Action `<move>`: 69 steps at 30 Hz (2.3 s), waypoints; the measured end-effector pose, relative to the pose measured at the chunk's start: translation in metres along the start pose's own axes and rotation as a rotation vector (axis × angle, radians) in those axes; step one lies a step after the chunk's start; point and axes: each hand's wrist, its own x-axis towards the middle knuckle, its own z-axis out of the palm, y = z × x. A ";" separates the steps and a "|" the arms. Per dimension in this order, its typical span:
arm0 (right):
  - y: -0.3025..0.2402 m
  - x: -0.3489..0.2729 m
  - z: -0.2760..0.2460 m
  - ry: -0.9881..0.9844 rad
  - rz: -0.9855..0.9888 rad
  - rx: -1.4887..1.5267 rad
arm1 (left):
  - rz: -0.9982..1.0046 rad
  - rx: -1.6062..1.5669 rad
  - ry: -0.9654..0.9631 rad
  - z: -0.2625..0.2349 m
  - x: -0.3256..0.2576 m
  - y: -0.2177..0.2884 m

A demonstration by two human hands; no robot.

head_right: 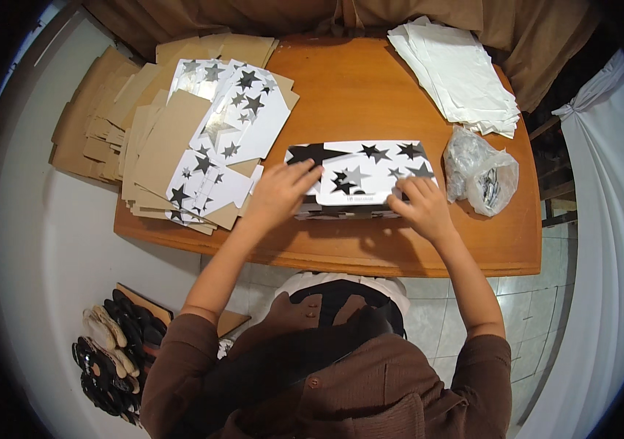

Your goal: Assembling cardboard shoeboxes and placing them on a shelf.

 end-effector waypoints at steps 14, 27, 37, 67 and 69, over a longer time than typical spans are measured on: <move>-0.027 0.010 -0.004 -0.247 0.174 0.044 | 0.124 -0.079 0.004 0.023 -0.017 -0.004; -0.036 -0.006 0.028 -0.210 0.220 -0.047 | 0.146 -0.112 -0.067 0.023 -0.016 0.001; -0.037 -0.001 0.015 -0.199 0.249 0.073 | 0.135 -0.117 -0.002 0.038 -0.017 0.006; -0.024 -0.011 0.021 -0.280 0.198 0.129 | 0.221 -0.269 -0.062 0.045 -0.010 -0.007; -0.026 -0.014 0.022 -0.285 0.207 0.130 | 0.212 -0.259 -0.059 0.045 -0.014 -0.006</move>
